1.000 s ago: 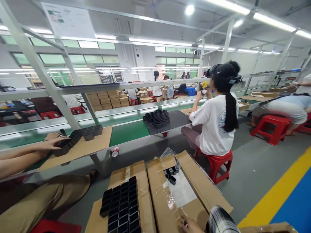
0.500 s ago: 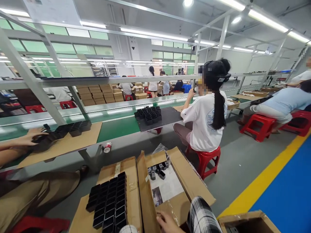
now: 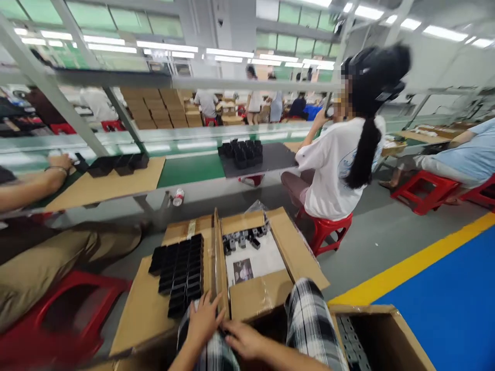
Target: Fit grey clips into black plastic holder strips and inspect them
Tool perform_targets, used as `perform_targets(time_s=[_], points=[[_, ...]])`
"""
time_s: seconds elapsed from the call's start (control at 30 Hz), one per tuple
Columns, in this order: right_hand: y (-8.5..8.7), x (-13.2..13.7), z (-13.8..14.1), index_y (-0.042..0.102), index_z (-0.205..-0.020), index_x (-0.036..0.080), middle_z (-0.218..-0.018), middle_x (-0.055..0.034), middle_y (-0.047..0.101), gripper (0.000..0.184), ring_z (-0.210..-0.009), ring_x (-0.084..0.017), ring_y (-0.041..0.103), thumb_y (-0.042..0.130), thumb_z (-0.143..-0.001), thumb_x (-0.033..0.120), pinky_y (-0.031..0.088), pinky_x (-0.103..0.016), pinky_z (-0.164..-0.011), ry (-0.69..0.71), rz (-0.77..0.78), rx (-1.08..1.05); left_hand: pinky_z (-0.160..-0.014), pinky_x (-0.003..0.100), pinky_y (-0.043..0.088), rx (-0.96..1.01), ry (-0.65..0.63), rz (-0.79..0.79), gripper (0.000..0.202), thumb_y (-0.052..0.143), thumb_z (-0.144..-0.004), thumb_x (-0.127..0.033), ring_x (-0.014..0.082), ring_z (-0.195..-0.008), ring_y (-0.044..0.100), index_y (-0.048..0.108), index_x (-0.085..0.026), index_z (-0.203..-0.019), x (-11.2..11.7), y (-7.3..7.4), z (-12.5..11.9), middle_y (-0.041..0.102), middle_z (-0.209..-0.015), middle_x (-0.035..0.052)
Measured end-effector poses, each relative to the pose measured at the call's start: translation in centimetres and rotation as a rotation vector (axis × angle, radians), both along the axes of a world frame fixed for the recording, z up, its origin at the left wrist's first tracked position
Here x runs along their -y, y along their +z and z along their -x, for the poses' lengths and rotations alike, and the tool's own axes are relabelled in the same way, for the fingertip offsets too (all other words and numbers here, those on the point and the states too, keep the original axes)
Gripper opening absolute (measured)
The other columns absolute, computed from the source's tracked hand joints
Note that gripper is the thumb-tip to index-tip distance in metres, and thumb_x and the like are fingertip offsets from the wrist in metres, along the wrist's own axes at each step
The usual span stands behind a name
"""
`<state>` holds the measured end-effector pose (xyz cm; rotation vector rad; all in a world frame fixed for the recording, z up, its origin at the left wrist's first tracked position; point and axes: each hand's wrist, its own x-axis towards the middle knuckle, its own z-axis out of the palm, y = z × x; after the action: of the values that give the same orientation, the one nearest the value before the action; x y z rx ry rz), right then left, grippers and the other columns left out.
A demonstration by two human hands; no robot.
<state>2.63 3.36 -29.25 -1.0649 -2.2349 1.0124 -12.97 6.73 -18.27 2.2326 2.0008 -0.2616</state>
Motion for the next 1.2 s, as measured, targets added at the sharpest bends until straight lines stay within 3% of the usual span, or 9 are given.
perform_targets(time_s=[0.07,0.13,0.23,0.37,0.53,0.7,0.87,1.1,1.2], points=[[-0.7,0.3,-0.8,0.049,-0.152,0.035,-0.144,-0.0039,0.065,0.058,-0.129,-0.024,0.064,0.047,-0.094,0.040,0.053,-0.038,-0.107,0.045,0.122,-0.044,-0.113,0.064,0.037,0.035,0.002,0.066,0.043,0.054,-0.092,-0.029,0.0350,-0.132,0.061,0.068,-0.027,-0.132,-0.8,-0.3,0.0,0.064,-0.141,0.0176],[-1.5,0.0,-1.6,0.056,-0.147,0.022,-0.145,-0.0119,0.062,0.053,-0.134,-0.026,0.059,0.049,-0.096,0.034,0.046,-0.041,-0.114,0.041,0.221,-0.074,-0.115,0.066,0.033,0.075,0.012,0.116,0.042,0.050,-0.094,-0.030,0.0349,-0.132,0.060,0.067,-0.025,-0.132,-1.2,-1.0,0.1,0.064,-0.141,0.0171],[-2.7,-1.4,-3.2,0.054,-0.147,0.022,-0.144,-0.0119,0.062,0.056,-0.129,-0.025,0.061,0.056,-0.092,0.024,0.047,-0.042,-0.112,-0.057,0.308,-0.097,-0.116,0.065,0.030,0.123,0.032,0.151,0.039,0.047,-0.094,-0.030,0.0341,-0.127,0.062,0.069,-0.024,-0.126,-1.5,-2.0,0.0,0.069,-0.134,0.0146],[-3.9,-4.7,-6.4,0.050,-0.149,0.028,-0.133,-0.0100,0.066,0.059,-0.101,-0.021,0.069,0.052,-0.092,0.018,0.058,-0.040,-0.095,-0.306,0.338,-0.067,-0.115,0.059,0.032,0.189,0.050,0.157,0.035,0.045,-0.094,-0.030,0.0304,-0.118,0.067,0.074,-0.026,-0.113,-2.0,-2.6,-0.1,0.075,-0.122,0.0098],[-4.7,-11.4,-9.3,0.057,-0.141,0.019,-0.128,-0.0142,0.067,0.054,-0.109,-0.025,0.067,0.049,-0.087,0.015,0.055,-0.043,-0.101,-0.525,0.283,0.062,-0.113,0.053,0.037,0.258,0.070,0.165,0.032,0.049,-0.091,-0.027,0.0284,-0.112,0.069,0.078,-0.028,-0.103,-2.4,-2.9,0.1,0.076,-0.113,0.0063],[-3.8,-20.2,-6.7,0.054,-0.144,0.015,-0.141,-0.0167,0.059,0.057,-0.133,-0.028,0.054,0.054,-0.088,0.018,0.042,-0.043,-0.116,-0.509,0.216,0.208,-0.109,0.049,0.040,0.284,0.076,0.189,0.031,0.049,-0.091,-0.027,0.0264,-0.105,0.070,0.079,-0.026,-0.100,-2.4,-2.6,0.0,0.076,-0.105,0.0067],[-3.1,-26.3,-2.4,0.042,-0.154,0.024,-0.157,-0.0150,0.043,0.067,-0.140,-0.030,0.044,0.059,-0.089,0.016,0.040,-0.045,-0.116,-0.475,0.187,0.381,-0.106,0.047,0.042,0.290,0.084,0.204,0.031,0.050,-0.090,-0.025,0.0252,-0.102,0.069,0.080,-0.025,-0.098,-2.3,-2.2,0.1,0.075,-0.102,0.0068],[-3.7,-27.2,1.0,0.042,-0.155,0.033,-0.166,-0.0114,0.029,0.062,-0.148,-0.036,0.029,0.057,-0.096,0.029,0.045,-0.049,-0.109,-0.410,0.174,0.551,-0.104,0.044,0.043,0.311,0.092,0.195,0.028,0.052,-0.090,-0.025,0.0237,-0.098,0.069,0.080,-0.025,-0.093,-2.2,-2.8,0.2,0.073,-0.098,0.0060],[-3.7,-27.1,2.1,0.044,-0.155,0.035,-0.167,-0.0101,0.028,0.062,-0.150,-0.038,0.025,0.055,-0.095,0.023,0.044,-0.055,-0.109,-0.368,0.175,0.588,-0.103,0.043,0.042,0.317,0.092,0.191,0.028,0.051,-0.091,-0.024,0.0227,-0.096,0.068,0.079,-0.025,-0.092,-2.1,-2.9,0.1,0.073,-0.096,0.0053]])
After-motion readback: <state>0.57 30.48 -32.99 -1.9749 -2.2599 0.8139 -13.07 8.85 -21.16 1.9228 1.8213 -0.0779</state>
